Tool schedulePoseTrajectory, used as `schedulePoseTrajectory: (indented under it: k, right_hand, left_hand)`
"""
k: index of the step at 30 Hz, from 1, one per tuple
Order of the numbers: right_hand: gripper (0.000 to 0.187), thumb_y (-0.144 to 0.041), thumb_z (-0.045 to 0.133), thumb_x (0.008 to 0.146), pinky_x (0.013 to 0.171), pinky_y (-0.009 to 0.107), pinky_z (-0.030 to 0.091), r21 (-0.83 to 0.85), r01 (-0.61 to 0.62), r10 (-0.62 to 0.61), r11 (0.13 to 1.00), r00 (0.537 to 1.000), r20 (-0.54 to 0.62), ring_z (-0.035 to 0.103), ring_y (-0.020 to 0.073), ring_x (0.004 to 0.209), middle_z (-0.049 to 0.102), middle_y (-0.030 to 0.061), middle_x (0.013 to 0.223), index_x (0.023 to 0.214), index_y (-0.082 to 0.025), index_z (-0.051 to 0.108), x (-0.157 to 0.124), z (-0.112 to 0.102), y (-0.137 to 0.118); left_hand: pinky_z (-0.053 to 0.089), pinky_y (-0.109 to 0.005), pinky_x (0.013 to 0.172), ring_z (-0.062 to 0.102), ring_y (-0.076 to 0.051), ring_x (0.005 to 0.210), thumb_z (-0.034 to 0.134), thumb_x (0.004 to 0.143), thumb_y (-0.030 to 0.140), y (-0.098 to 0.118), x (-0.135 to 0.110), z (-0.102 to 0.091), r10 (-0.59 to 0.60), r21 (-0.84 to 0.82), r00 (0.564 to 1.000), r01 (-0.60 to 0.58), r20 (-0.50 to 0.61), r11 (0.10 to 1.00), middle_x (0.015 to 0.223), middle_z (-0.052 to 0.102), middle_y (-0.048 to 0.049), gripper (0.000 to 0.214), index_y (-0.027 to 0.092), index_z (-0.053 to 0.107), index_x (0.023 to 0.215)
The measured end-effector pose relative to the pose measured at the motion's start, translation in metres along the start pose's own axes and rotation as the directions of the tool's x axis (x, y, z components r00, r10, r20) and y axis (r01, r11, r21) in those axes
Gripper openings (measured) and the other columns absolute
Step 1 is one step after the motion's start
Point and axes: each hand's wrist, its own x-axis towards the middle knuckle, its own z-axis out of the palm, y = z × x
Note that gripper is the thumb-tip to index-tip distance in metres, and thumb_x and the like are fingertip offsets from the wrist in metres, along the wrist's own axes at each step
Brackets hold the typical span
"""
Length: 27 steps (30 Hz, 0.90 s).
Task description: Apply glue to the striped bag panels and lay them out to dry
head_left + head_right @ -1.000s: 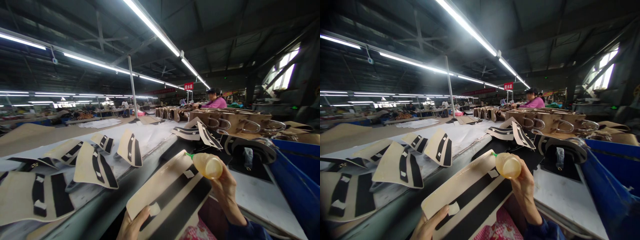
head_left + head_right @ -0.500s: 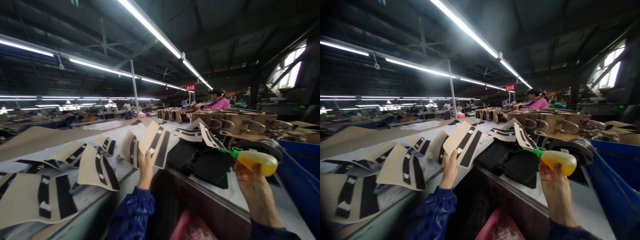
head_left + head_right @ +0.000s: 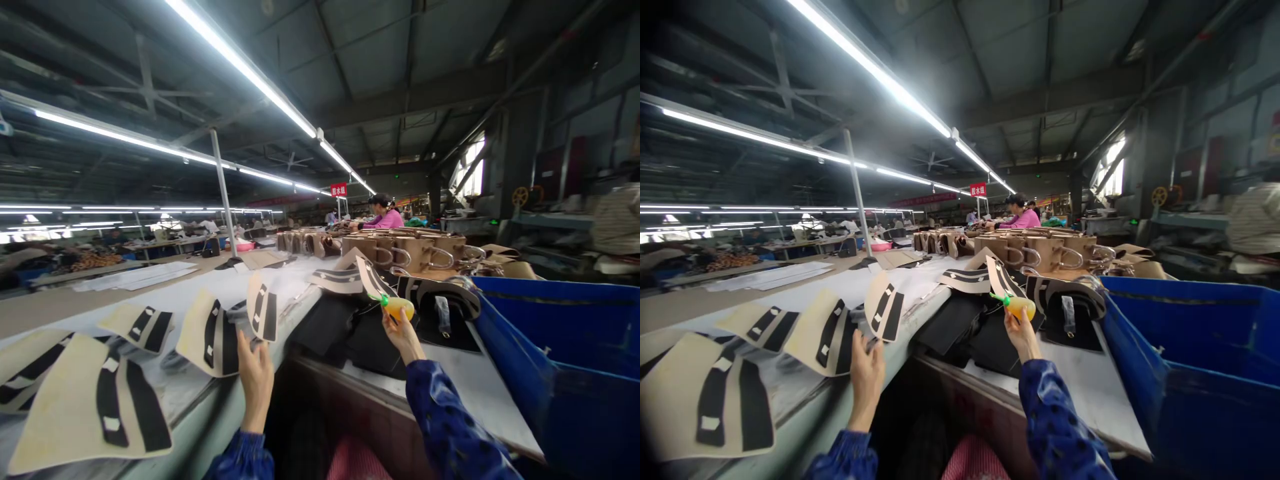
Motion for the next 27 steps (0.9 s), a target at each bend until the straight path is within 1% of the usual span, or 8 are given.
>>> schedulePoseTrajectory:
  k: [2, 6, 11, 16, 20, 22, 24, 27]
  right_hand:
    - [0.033, -0.037, 0.064, 0.098, 0.077, 0.036, 0.061, -0.004, -0.026, 0.026, 1.0, 1.0, -0.003, 0.068, 0.0191, 0.094, 0.066, 0.0079, 0.118, 0.125, -0.017, 0.061, 0.019, 0.008, 0.013]
    - [0.034, -0.037, 0.065, 0.098, 0.078, 0.038, 0.061, -0.007, -0.036, 0.036, 0.999, 0.999, -0.001, 0.068, 0.0198, 0.095, 0.066, 0.0082, 0.119, 0.125, -0.017, 0.061, 0.048, 0.027, 0.03]
    - [0.036, -0.037, 0.065, 0.098, 0.082, 0.041, 0.061, -0.016, 0.009, -0.009, 1.0, 1.0, -0.018, 0.067, 0.0217, 0.101, 0.064, 0.0089, 0.123, 0.127, -0.017, 0.06, 0.063, 0.056, 0.025]
    - [0.035, -0.036, 0.065, 0.098, 0.082, 0.04, 0.061, -0.052, 0.017, -0.013, 0.999, 0.998, 0.066, 0.067, 0.0212, 0.1, 0.065, 0.0087, 0.123, 0.127, -0.017, 0.061, 0.038, 0.075, 0.01]
    - [0.032, -0.034, 0.065, 0.098, 0.077, 0.036, 0.061, -0.085, -0.002, 0.014, 0.996, 0.991, 0.137, 0.068, 0.0193, 0.095, 0.066, 0.0078, 0.118, 0.124, -0.016, 0.062, -0.009, 0.068, 0.012]
    - [0.029, -0.032, 0.065, 0.098, 0.074, 0.033, 0.061, -0.101, -0.031, 0.047, 0.994, 0.986, 0.16, 0.068, 0.0177, 0.091, 0.067, 0.0071, 0.116, 0.122, -0.016, 0.062, -0.039, 0.058, 0.018]
    - [0.027, -0.03, 0.065, 0.099, 0.07, 0.031, 0.062, -0.114, -0.066, 0.085, 0.991, 0.981, 0.177, 0.069, 0.0163, 0.087, 0.068, 0.0067, 0.113, 0.122, -0.016, 0.063, -0.069, 0.047, 0.025]
    - [0.028, -0.026, 0.065, 0.099, 0.066, 0.026, 0.063, -0.115, -0.111, 0.133, 0.987, 0.97, 0.205, 0.072, 0.0156, 0.085, 0.07, 0.0064, 0.109, 0.124, -0.015, 0.061, -0.11, 0.037, 0.036]
  left_hand:
    - [0.05, -0.052, 0.11, 0.051, -0.035, 0.14, 0.057, 0.097, 0.049, -0.009, -0.037, -0.011, -0.046, -0.031, 0.996, 0.049, 0.076, 0.998, 0.154, 0.049, -0.0209, 0.061, 0.016, 0.045, 0.147]
    - [0.062, -0.045, 0.091, 0.069, -0.036, 0.119, 0.057, 0.087, 0.061, -0.03, -0.101, -0.028, -0.201, -0.061, 0.954, 0.22, 0.223, 0.974, 0.135, 0.066, -0.0236, 0.062, 0.016, 0.056, 0.13]
    - [0.064, -0.045, 0.078, 0.075, -0.037, 0.106, 0.058, 0.085, 0.057, -0.048, -0.139, -0.026, -0.362, -0.052, 0.891, 0.39, 0.273, 0.919, 0.117, 0.076, -0.0193, 0.05, 0.021, 0.064, 0.119]
    - [0.056, -0.047, 0.101, 0.07, -0.038, 0.117, 0.067, 0.076, 0.056, -0.045, -0.142, -0.002, -0.389, -0.101, 0.835, 0.458, 0.389, 0.883, 0.123, 0.075, -0.02, 0.056, 0.021, 0.067, 0.12]
    - [0.052, -0.049, 0.106, 0.063, -0.036, 0.128, 0.067, 0.084, 0.052, -0.037, -0.13, 0.026, -0.38, -0.108, 0.793, 0.481, 0.476, 0.87, 0.15, 0.055, -0.0241, 0.072, 0.015, 0.052, 0.143]
    - [0.043, -0.053, 0.114, 0.054, -0.034, 0.138, 0.064, 0.091, 0.047, -0.035, -0.116, 0.044, -0.375, -0.097, 0.787, 0.477, 0.49, 0.874, 0.158, 0.045, -0.0207, 0.066, 0.016, 0.047, 0.148]
    - [0.036, -0.059, 0.117, 0.048, -0.033, 0.142, 0.066, 0.095, 0.04, -0.031, -0.099, 0.062, -0.368, -0.082, 0.773, 0.473, 0.516, 0.877, 0.156, 0.048, -0.0152, 0.053, 0.018, 0.054, 0.141]
    - [0.041, -0.058, 0.113, 0.054, -0.031, 0.134, 0.069, 0.095, 0.033, -0.023, -0.076, 0.085, -0.36, -0.07, 0.727, 0.487, 0.584, 0.87, 0.144, 0.059, -0.0118, 0.037, 0.018, 0.064, 0.128]
